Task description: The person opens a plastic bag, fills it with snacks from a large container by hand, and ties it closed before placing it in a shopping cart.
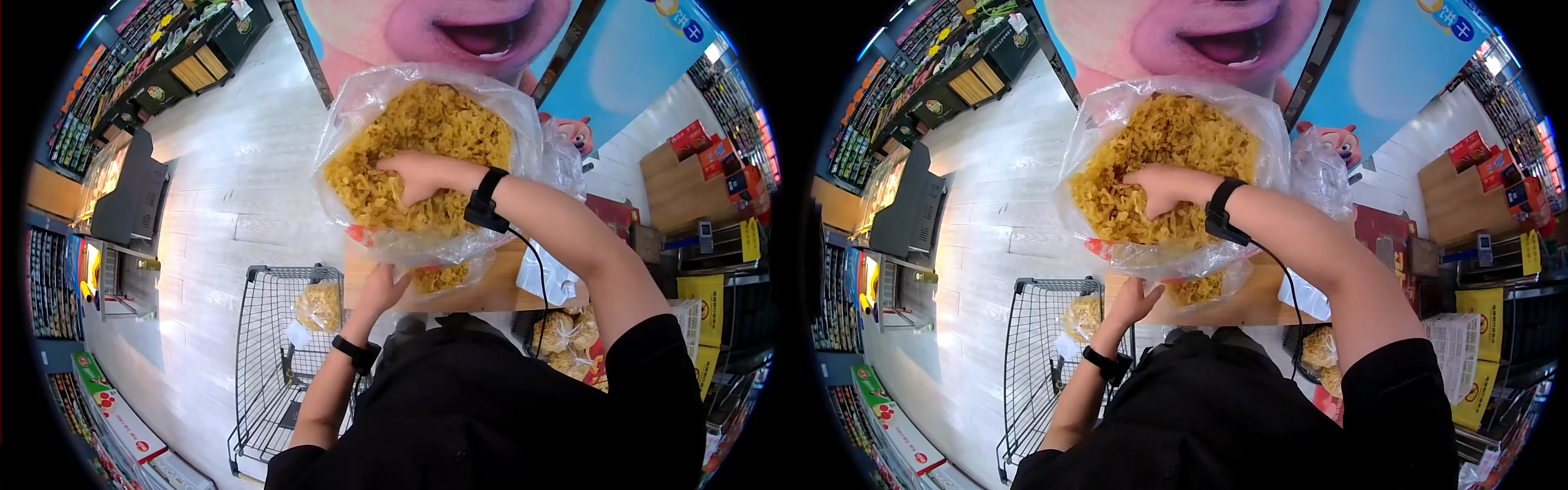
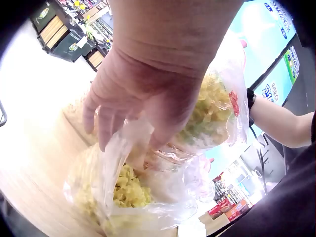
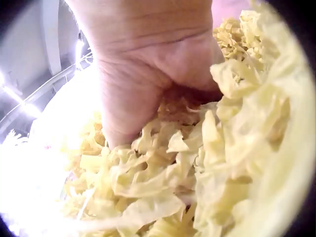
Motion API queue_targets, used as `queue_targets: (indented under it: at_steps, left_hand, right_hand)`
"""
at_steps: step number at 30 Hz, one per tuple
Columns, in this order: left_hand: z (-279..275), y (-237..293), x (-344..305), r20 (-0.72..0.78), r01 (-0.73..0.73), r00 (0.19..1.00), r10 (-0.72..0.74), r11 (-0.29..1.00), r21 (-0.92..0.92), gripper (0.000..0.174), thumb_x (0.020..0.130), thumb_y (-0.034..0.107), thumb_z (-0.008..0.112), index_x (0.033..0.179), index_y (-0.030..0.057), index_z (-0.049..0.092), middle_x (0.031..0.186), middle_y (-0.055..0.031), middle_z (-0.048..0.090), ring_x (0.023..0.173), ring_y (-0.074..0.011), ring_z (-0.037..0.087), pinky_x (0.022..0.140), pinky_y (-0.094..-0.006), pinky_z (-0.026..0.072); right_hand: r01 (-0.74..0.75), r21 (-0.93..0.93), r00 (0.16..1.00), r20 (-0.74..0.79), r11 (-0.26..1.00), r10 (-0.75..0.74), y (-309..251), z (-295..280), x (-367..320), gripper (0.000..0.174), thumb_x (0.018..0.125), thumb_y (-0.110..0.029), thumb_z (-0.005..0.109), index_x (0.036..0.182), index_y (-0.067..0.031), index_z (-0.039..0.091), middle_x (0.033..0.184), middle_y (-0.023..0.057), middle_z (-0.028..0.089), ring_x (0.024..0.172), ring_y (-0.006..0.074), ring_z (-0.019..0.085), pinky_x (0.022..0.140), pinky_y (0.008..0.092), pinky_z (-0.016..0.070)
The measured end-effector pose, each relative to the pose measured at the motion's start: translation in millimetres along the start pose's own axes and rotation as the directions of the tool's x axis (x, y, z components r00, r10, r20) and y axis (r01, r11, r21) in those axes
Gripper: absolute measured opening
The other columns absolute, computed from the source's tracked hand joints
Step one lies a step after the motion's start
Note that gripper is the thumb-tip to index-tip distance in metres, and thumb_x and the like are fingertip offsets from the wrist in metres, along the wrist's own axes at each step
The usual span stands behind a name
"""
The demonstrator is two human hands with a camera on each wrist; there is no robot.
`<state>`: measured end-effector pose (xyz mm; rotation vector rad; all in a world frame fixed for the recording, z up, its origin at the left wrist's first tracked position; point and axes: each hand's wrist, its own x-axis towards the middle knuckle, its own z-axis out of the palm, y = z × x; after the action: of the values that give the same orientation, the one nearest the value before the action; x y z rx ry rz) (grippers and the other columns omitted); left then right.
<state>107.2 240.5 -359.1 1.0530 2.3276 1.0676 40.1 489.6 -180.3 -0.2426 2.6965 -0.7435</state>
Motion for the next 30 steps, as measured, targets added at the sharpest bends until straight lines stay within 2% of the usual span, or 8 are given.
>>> queue_targets:
  at_steps: [6,9,17,18,21,25,28,30]
  left_hand:
    - [-20.5,37.6,1.0,0.061,0.169,0.985,-0.164,0.981,-0.100,0.066,0.084,0.031,0.071,0.132,-0.0018,0.042,0.106,-0.0275,0.064,0.096,-0.0408,0.064,0.080,-0.0457,0.0516]
    - [-18.7,33.2,-0.5,0.055,0.143,0.989,-0.139,0.987,-0.071,0.066,0.084,0.030,0.071,0.133,-0.0016,0.041,0.105,-0.0272,0.065,0.094,-0.0395,0.065,0.079,-0.0447,0.0521]
    - [-17.1,37.0,-6.7,0.007,0.161,0.987,-0.161,0.982,-0.096,0.058,0.086,0.026,0.068,0.132,-0.0005,0.044,0.094,-0.0247,0.065,0.088,-0.0386,0.064,0.077,-0.0428,0.0505]
    - [-17.8,37.9,-7.5,-0.005,0.153,0.988,-0.154,0.984,-0.096,0.058,0.086,0.026,0.068,0.132,-0.0003,0.045,0.093,-0.0242,0.065,0.087,-0.0384,0.064,0.076,-0.0427,0.0503]
    - [-18.0,31.9,-9.1,0.001,0.146,0.989,-0.146,0.986,-0.086,0.056,0.086,0.025,0.068,0.131,0.0005,0.046,0.090,-0.0220,0.065,0.086,-0.0373,0.064,0.076,-0.0418,0.0504]
    - [-19.1,33.9,-9.6,0.025,0.160,0.987,-0.158,0.982,-0.099,0.054,0.086,0.024,0.067,0.130,0.0001,0.047,0.089,-0.0200,0.065,0.085,-0.0357,0.064,0.075,-0.0412,0.0504]
    - [-17.0,38.9,-7.3,0.033,0.149,0.989,-0.146,0.983,-0.105,0.053,0.086,0.024,0.067,0.130,0.0000,0.048,0.089,-0.0189,0.065,0.084,-0.0340,0.064,0.075,-0.0407,0.0505]
    - [-13.4,38.6,-6.4,0.059,0.155,0.987,-0.149,0.981,-0.116,0.053,0.086,0.024,0.067,0.130,-0.0001,0.049,0.090,-0.0188,0.065,0.084,-0.0330,0.064,0.076,-0.0404,0.0507]
  right_hand:
    - [-0.124,0.098,0.986,-0.102,0.987,0.134,16.4,-16.7,4.1,0.071,0.066,-0.011,0.075,0.133,-0.0024,0.054,0.118,0.0229,0.063,0.108,0.0346,0.062,0.092,0.0364,0.0502]
    - [-0.015,0.035,0.970,-0.243,0.999,0.024,28.8,-30.7,10.3,0.067,0.071,-0.011,0.069,0.136,-0.0099,0.054,0.105,0.0222,0.067,0.094,0.0323,0.066,0.080,0.0375,0.0536]
    - [-0.064,0.057,0.941,-0.327,0.996,0.080,9.3,-77.4,-9.0,0.069,0.065,-0.017,0.079,0.130,-0.0064,0.058,0.118,0.0225,0.063,0.107,0.0328,0.062,0.092,0.0362,0.0496]
    - [-0.010,-0.025,0.908,-0.420,1.000,-0.001,10.7,-82.7,-10.3,0.068,0.066,-0.020,0.079,0.129,-0.0089,0.059,0.119,0.0217,0.064,0.108,0.0322,0.062,0.092,0.0365,0.0498]
    - [-0.049,-0.064,0.854,-0.520,0.997,0.009,9.4,-104.3,-27.2,0.066,0.065,-0.021,0.079,0.128,-0.0105,0.060,0.117,0.0215,0.064,0.109,0.0316,0.062,0.093,0.0369,0.0493]
    - [-0.236,-0.368,0.902,-0.426,0.899,0.063,-1.8,-103.5,-45.1,0.074,0.066,-0.027,0.080,0.135,-0.0171,0.054,0.137,0.0251,0.050,0.122,0.0392,0.053,0.100,0.0424,0.0450]
    - [-0.210,-0.305,0.921,-0.379,0.929,0.084,9.0,-71.6,-42.9,0.088,0.061,-0.030,0.083,0.141,-0.0266,0.047,0.143,0.0234,0.042,0.130,0.0466,0.039,0.105,0.0490,0.0405]
    - [-0.174,-0.210,0.888,-0.456,0.962,0.061,14.4,-61.1,-33.4,0.089,0.059,-0.032,0.085,0.140,-0.0229,0.048,0.141,0.0253,0.043,0.128,0.0444,0.042,0.105,0.0467,0.0406]
